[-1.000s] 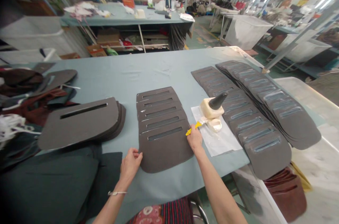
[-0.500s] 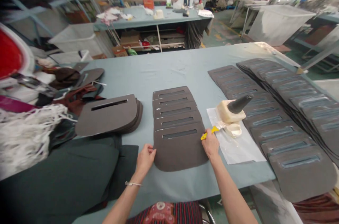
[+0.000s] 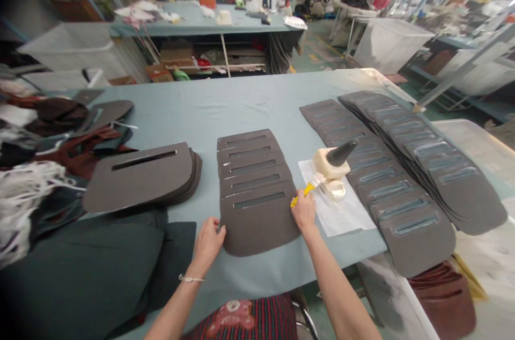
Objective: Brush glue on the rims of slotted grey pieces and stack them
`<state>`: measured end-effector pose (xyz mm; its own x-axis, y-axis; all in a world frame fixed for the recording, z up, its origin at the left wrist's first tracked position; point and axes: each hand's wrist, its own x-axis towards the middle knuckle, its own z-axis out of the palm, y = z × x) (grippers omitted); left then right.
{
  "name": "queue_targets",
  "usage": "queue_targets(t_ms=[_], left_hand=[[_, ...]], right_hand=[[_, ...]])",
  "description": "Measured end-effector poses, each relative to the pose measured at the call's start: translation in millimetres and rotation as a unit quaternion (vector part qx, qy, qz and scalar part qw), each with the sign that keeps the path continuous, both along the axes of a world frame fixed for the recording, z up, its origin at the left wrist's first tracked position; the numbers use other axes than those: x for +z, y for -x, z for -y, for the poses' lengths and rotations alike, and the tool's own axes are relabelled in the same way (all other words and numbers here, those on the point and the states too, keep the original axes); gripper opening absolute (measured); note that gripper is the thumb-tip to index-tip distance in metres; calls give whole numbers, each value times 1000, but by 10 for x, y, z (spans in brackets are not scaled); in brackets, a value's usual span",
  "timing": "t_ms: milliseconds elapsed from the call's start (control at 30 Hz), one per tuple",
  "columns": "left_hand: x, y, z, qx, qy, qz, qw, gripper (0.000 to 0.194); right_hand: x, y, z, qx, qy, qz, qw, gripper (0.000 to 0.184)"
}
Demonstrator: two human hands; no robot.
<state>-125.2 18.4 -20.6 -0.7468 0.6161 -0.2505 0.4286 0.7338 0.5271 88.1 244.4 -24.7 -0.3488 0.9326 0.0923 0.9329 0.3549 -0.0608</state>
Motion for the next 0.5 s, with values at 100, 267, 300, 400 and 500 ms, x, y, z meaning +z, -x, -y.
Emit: queue_targets(t_ms=[100, 267, 300, 400, 500], left_hand=[[288, 43, 168, -13, -30, -69, 997, 23], [804, 356, 949, 92, 64, -305, 946, 37], [844, 432, 1131, 107, 87, -309, 941, 34], [834, 616, 1552, 104, 63, -218, 968, 22], [783, 640, 1629, 130, -30, -115, 984, 21]], right_hand=[[55, -48, 33, 30, -52, -21, 998, 19], [53, -99, 169, 59, -69, -134, 987, 27], [47, -53, 229, 66, -64, -157, 983, 31], [97, 256, 564, 91, -13, -229, 969, 40], [281, 741, 1131, 166, 151, -311, 923, 35]])
